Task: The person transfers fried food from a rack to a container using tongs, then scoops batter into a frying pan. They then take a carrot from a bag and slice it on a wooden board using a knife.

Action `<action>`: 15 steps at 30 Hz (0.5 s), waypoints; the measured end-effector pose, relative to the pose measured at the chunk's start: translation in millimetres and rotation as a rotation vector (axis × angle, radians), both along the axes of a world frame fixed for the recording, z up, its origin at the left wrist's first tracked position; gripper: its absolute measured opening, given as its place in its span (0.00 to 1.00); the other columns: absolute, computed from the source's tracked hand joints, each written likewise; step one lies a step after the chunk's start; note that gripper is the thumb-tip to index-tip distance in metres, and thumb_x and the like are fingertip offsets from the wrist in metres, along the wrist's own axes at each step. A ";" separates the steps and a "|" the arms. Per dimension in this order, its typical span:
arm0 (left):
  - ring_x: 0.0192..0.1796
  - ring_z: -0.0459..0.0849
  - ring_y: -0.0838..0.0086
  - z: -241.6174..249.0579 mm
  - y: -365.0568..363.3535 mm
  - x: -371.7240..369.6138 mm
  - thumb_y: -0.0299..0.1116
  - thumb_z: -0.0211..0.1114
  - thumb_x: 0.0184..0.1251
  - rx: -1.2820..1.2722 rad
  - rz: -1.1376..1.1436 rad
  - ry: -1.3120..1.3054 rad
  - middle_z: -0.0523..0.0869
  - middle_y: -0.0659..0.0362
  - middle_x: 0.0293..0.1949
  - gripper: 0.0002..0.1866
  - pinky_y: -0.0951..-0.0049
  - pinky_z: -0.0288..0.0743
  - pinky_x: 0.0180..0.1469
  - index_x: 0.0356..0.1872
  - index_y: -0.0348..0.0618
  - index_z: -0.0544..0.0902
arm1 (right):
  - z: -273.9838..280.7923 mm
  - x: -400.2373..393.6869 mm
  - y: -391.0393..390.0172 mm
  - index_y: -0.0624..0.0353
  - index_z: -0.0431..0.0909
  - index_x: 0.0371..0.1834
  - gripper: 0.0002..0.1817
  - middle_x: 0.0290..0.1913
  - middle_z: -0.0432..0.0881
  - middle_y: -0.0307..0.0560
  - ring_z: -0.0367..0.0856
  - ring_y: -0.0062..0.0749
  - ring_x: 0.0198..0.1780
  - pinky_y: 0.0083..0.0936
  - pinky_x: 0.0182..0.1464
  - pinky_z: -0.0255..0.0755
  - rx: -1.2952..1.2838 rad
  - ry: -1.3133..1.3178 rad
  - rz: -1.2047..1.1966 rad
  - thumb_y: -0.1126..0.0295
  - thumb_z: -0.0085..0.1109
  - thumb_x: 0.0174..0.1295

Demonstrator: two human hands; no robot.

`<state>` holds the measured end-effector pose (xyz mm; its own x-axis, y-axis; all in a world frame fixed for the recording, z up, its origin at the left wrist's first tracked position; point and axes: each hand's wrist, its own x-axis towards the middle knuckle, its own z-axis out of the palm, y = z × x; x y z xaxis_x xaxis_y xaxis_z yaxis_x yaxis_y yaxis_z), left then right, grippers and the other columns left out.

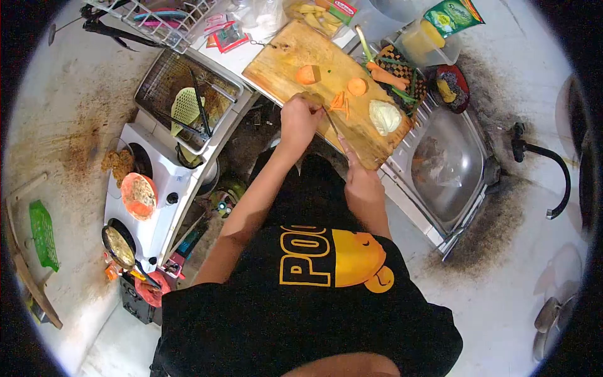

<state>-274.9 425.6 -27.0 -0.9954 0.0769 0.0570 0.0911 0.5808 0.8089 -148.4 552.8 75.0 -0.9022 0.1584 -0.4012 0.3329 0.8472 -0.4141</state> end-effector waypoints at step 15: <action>0.33 0.83 0.55 0.7 -6.2 1.8 0.28 0.73 0.46 0.011 -0.060 0.059 0.83 0.47 0.32 0.07 0.63 0.77 0.38 0.28 0.37 0.88 | -1.0 26.9 8.9 0.26 0.60 0.71 0.33 0.26 0.79 0.67 0.81 0.62 0.32 0.51 0.36 0.74 0.012 0.103 -0.013 0.75 0.46 0.65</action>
